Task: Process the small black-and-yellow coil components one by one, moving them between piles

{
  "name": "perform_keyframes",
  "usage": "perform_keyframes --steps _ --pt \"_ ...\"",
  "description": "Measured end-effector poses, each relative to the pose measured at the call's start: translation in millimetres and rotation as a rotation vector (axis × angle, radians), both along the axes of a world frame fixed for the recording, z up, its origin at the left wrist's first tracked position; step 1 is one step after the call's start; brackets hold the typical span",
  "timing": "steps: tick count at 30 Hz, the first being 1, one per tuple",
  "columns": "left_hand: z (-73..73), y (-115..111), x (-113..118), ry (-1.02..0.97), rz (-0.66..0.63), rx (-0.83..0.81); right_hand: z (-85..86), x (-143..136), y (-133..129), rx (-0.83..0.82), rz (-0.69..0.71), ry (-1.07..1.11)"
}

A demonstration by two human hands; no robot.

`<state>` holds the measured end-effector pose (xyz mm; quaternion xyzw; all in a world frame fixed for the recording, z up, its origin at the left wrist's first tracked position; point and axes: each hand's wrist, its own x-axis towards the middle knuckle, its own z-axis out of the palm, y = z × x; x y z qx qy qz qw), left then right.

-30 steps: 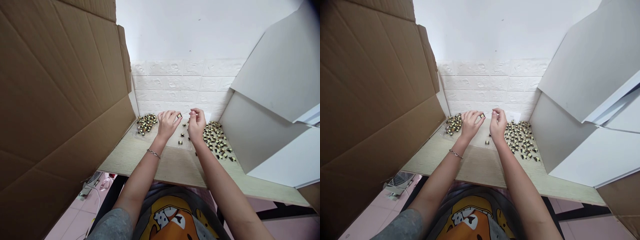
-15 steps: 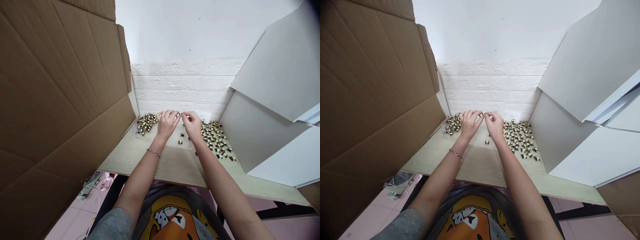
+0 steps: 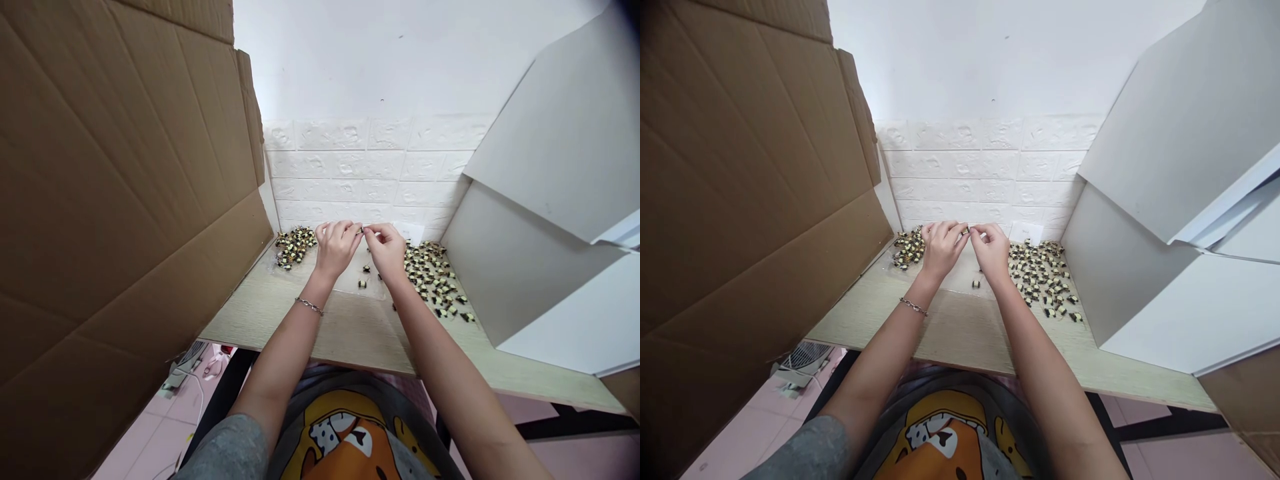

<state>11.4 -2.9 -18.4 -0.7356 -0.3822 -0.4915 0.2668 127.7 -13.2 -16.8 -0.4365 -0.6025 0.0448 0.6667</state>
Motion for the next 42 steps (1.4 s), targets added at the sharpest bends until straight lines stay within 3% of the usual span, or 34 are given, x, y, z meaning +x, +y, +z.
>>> perform_keyframes --steps 27,38,42 --pt "-4.7 -0.8 5.9 0.066 0.01 -0.002 -4.0 -4.3 3.9 -0.094 -0.07 0.172" --pt "-2.9 1.9 1.8 -0.068 -0.006 -0.012 -0.1 14.5 9.6 -0.108 -0.078 0.392" --pt "-1.0 1.1 3.2 -0.165 -0.012 -0.057 4.1 15.0 2.8 -0.009 -0.093 0.316"
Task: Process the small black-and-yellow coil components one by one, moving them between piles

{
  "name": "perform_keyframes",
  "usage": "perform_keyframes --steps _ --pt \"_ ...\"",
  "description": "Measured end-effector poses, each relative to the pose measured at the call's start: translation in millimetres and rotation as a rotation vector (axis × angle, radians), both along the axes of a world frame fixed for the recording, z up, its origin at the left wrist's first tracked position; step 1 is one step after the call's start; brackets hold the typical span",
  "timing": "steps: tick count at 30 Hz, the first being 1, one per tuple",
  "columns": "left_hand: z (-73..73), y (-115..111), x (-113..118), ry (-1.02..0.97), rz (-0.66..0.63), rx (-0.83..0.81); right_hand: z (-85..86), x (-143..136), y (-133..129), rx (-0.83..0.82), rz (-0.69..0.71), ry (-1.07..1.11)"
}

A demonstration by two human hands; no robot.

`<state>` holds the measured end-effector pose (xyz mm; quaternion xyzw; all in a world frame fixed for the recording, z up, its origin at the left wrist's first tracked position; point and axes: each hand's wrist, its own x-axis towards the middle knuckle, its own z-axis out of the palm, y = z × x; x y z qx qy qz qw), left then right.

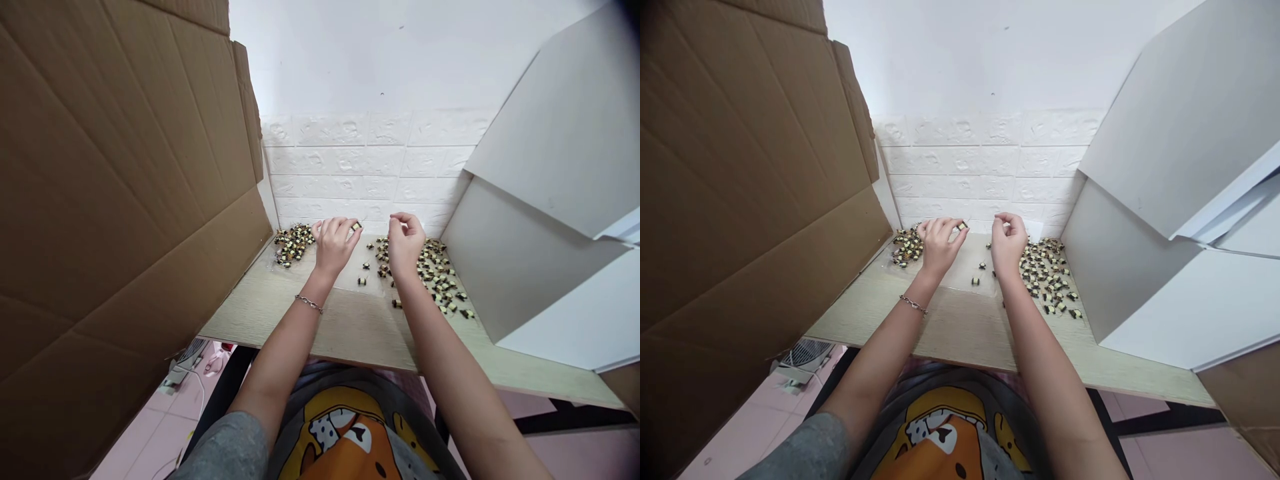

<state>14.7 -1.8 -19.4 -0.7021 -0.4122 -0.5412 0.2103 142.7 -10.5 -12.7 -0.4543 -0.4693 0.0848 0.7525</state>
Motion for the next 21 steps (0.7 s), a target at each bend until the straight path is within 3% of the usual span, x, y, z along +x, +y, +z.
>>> perform_keyframes --steps 4,8,21 --pt "0.9 -0.8 1.0 0.0 -0.021 -0.005 2.2 -7.4 -11.6 0.155 -0.067 -0.35" --pt "-0.3 -0.5 1.4 0.028 -0.039 -0.007 -0.5 -10.1 -12.3 0.168 -0.068 -0.536" --pt "-2.2 -1.2 1.9 0.079 -0.032 -0.027 -1.3 -8.7 -8.9 0.143 -0.073 -0.532"
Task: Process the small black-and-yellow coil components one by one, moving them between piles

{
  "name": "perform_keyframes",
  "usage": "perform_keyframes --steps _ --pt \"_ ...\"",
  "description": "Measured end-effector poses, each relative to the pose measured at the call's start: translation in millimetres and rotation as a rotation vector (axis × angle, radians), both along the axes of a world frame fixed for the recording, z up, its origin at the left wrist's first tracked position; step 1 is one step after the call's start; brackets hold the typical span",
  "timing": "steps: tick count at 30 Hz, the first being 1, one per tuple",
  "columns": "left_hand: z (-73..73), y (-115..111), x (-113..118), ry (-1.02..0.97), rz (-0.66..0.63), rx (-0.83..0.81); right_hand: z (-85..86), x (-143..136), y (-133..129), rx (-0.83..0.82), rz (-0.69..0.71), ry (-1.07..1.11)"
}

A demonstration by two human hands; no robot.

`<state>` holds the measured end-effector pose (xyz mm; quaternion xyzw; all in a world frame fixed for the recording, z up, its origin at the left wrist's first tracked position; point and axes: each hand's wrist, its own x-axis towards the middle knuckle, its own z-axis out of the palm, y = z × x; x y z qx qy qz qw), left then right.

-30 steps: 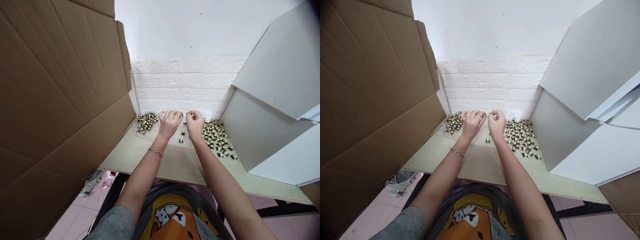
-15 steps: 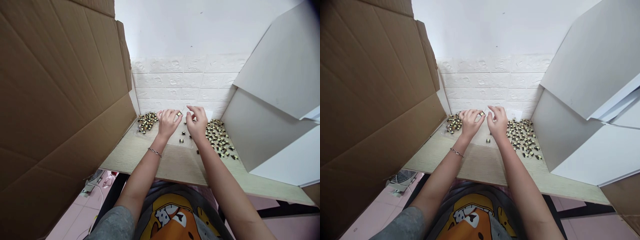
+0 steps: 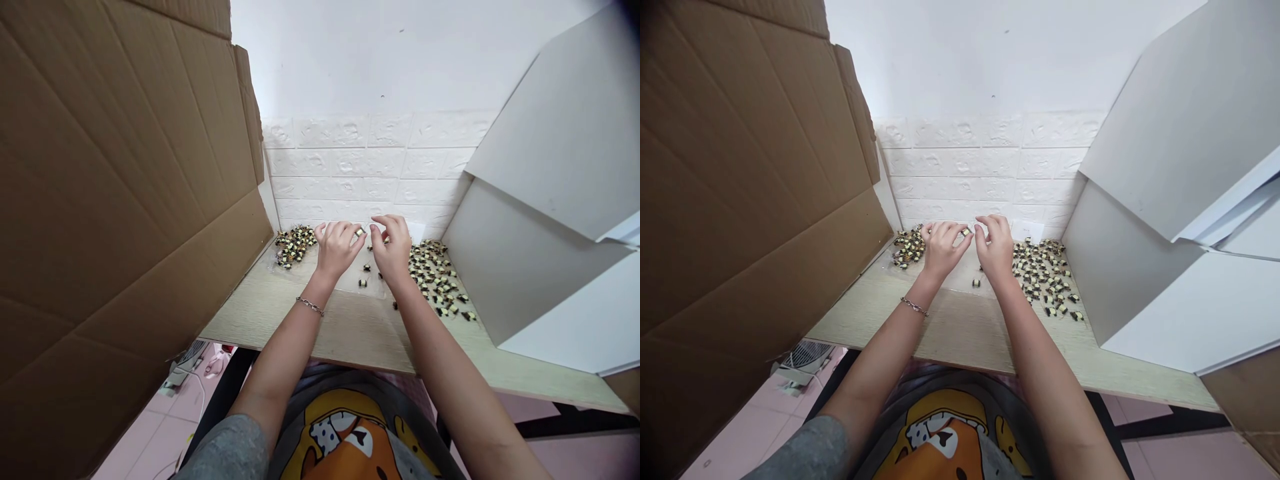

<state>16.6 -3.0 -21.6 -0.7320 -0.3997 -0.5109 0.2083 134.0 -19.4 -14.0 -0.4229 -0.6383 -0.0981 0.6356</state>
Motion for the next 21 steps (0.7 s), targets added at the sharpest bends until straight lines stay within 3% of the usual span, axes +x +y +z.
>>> perform_keyframes --steps 21 --pt "1.9 -0.7 1.0 -0.096 -0.014 -0.065 -3.3 2.4 6.2 -0.066 -0.011 -0.052"
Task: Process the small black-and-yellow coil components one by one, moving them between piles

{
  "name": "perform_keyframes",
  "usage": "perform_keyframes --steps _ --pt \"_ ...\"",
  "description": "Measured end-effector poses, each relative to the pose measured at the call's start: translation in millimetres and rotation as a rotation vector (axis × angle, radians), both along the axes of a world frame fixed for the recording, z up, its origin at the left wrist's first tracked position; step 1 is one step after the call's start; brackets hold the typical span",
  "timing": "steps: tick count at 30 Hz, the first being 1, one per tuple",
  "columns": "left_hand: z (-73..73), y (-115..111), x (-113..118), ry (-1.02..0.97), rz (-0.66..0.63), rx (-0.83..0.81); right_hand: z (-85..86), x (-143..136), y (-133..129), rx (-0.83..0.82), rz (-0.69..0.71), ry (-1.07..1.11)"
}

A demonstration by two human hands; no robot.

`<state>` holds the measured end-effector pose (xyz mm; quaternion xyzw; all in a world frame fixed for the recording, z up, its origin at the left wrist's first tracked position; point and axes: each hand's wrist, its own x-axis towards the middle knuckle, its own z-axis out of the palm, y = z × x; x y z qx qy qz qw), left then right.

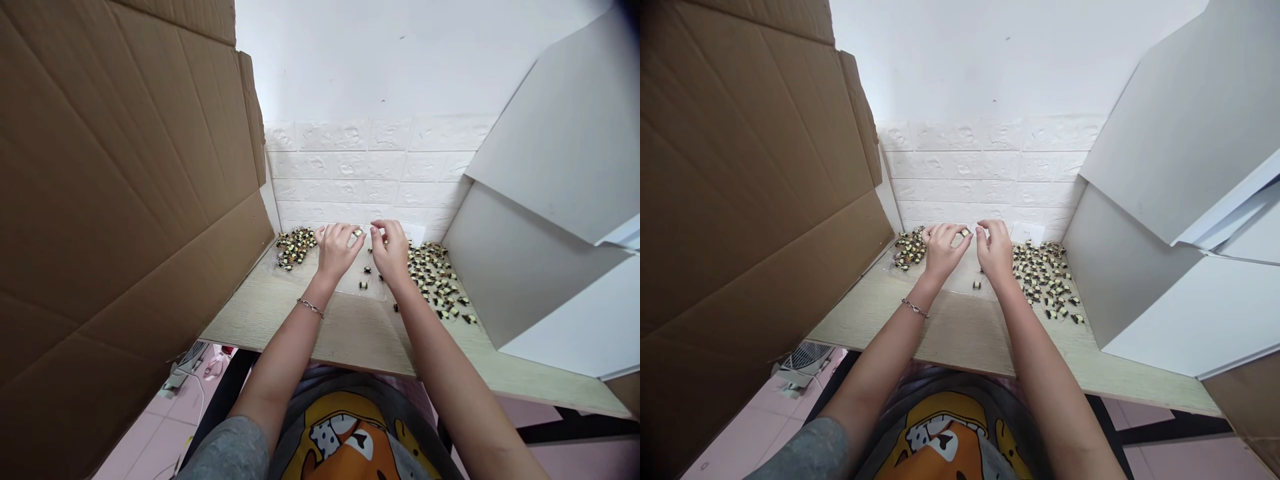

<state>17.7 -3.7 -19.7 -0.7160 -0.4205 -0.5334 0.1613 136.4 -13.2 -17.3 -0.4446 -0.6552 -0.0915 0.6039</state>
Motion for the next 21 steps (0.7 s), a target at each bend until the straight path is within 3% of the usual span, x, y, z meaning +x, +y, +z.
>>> perform_keyframes --steps 13,21 --pt "-1.0 0.9 -0.4 0.058 0.041 -0.009 -0.2 -0.3 0.1 0.106 0.019 -0.075" --pt "-3.7 0.1 -0.1 0.194 0.038 0.044 -1.1 0.6 0.0 0.096 -0.068 -0.069"
